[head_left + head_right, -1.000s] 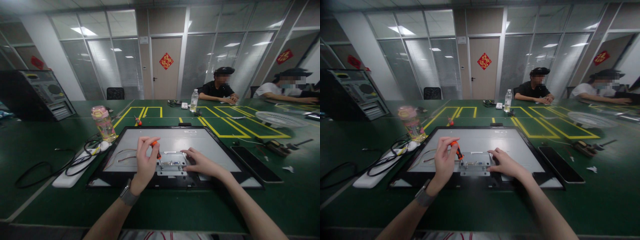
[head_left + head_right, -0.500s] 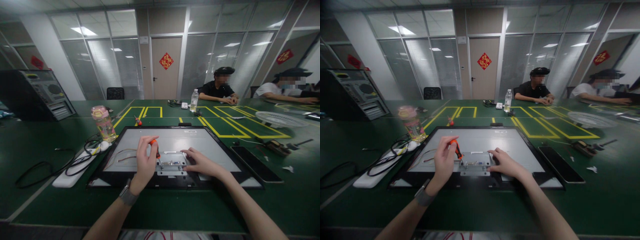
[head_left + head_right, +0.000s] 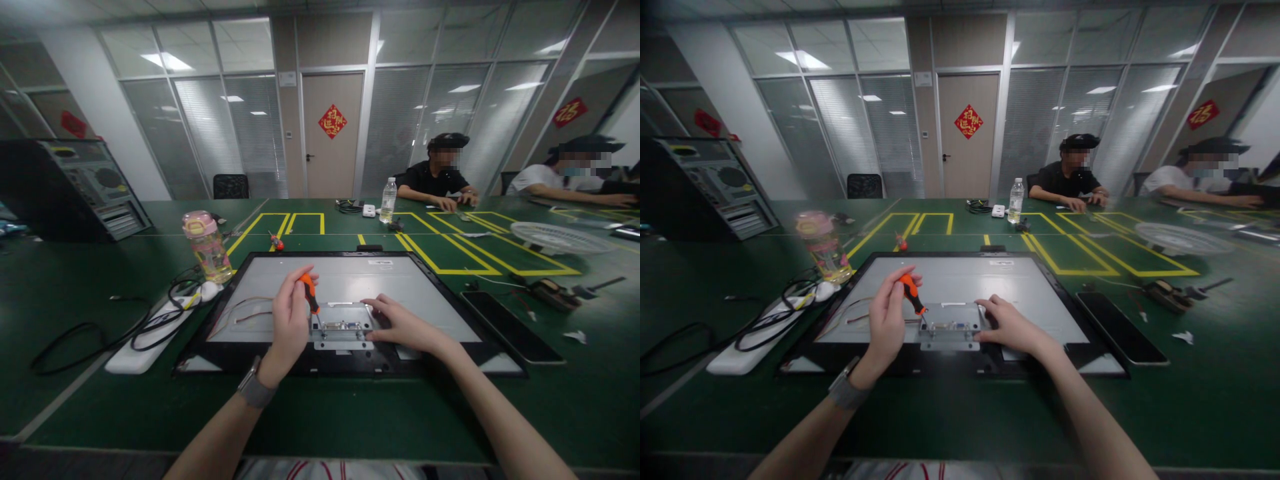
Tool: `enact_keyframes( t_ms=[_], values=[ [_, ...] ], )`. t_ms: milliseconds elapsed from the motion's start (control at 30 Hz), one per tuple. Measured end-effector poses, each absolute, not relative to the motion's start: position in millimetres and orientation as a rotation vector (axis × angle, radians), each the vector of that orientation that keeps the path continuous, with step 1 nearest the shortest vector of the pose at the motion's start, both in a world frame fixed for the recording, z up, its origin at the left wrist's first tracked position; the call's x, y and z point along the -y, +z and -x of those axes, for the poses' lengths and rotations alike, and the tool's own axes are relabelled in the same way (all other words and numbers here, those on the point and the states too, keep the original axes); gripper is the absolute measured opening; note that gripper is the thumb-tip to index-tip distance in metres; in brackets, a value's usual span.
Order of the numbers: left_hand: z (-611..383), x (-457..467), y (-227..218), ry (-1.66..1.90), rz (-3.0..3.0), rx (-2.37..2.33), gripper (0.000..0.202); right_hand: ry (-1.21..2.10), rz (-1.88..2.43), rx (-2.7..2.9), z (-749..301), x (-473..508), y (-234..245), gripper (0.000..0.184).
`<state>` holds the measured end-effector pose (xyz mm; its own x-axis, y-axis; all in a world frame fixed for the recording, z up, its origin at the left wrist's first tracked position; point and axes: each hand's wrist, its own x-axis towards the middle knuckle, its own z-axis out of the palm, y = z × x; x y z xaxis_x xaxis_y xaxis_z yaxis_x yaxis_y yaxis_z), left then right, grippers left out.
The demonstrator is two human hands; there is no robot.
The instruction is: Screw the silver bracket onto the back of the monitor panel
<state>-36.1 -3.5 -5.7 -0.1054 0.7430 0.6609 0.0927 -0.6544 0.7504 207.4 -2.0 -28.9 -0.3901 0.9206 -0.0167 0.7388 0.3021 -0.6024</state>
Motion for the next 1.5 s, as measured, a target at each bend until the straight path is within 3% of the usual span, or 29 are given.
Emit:
enact_keyframes(
  t_ms=[233,367,533,733,1000,1200,1500],
  values=[
    [38.0,0.9,-7.4,1.903,-1.845,-1.001,0.019,0.759,1.482,2.255,-206.1,3.0,-26.7,0.062],
    [38.0,2.0,-5.1,1.824,-1.841,-0.903,0.027,0.755,1.488,2.256,-206.7,2.0,-28.4,0.062],
    [37.9,1.8,-5.5,1.907,-1.860,-0.961,0.016,0.747,1.476,2.261,-207.2,0.6,-30.5,0.063],
    [36.9,3.5,-5.9,1.765,-1.795,-0.859,0.034,0.755,1.472,2.261,-207.2,0.7,-29.0,0.063],
    [36.4,0.4,-7.6,1.869,-1.908,-0.973,0.019,0.760,1.490,2.255,-207.0,1.1,-29.0,0.064],
    [36.5,3.3,-6.7,1.811,-1.859,-0.913,0.033,0.763,1.496,2.248,-206.4,1.2,-28.9,0.064],
    [37.4,4.6,-5.1,1.971,-1.936,-1.019,0.019,0.753,1.495,2.259,-205.7,1.4,-27.8,0.064]
  ],
)
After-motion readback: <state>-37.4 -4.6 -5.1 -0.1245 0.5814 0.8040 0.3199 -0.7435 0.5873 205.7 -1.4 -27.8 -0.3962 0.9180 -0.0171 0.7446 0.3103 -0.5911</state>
